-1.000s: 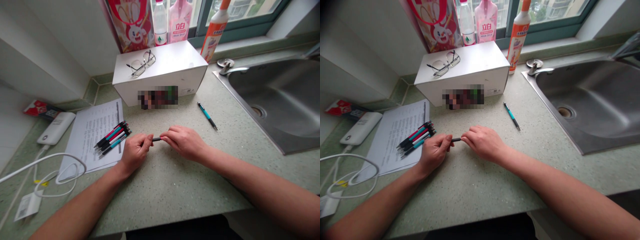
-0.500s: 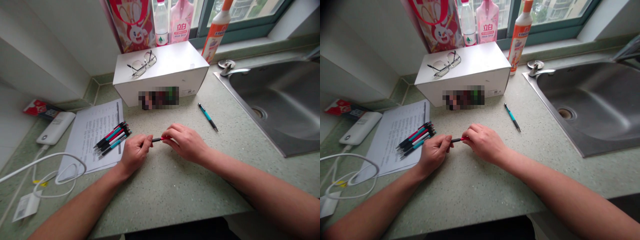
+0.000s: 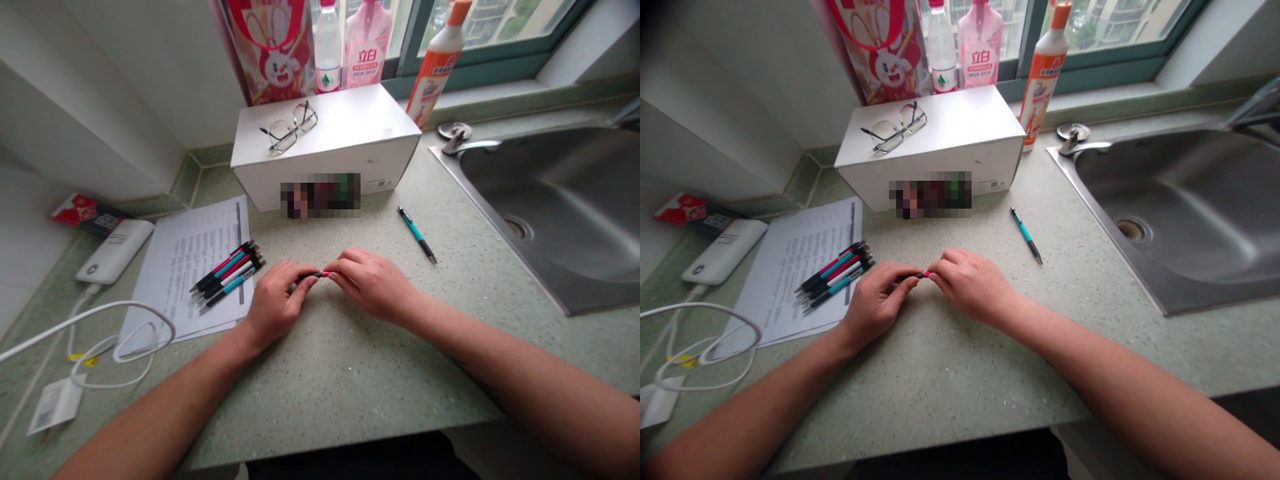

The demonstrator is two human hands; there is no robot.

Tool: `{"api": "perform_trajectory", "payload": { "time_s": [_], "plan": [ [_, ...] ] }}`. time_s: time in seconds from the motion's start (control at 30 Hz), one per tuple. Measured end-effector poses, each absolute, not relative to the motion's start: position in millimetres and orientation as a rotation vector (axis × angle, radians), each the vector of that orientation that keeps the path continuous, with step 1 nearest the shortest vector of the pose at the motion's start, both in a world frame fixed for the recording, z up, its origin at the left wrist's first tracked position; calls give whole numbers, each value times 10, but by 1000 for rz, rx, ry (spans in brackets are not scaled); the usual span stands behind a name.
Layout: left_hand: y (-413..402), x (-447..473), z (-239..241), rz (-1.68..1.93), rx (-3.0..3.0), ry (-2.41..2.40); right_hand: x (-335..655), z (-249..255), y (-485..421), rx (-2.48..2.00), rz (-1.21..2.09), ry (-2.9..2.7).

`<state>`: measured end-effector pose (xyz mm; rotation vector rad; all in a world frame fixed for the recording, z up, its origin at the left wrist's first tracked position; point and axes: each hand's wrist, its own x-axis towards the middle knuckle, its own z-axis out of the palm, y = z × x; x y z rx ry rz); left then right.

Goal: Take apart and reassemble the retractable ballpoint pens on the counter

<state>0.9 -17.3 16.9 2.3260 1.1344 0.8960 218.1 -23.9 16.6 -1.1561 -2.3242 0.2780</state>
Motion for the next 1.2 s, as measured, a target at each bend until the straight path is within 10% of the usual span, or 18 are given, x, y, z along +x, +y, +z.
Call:
{"api": "perform_trajectory", "payload": {
  "time_s": [1.2],
  "plan": [
    [-118, 13, 43, 752, 2438, 1440, 2296, 235, -162, -1074, -132, -2599]
  ]
}}
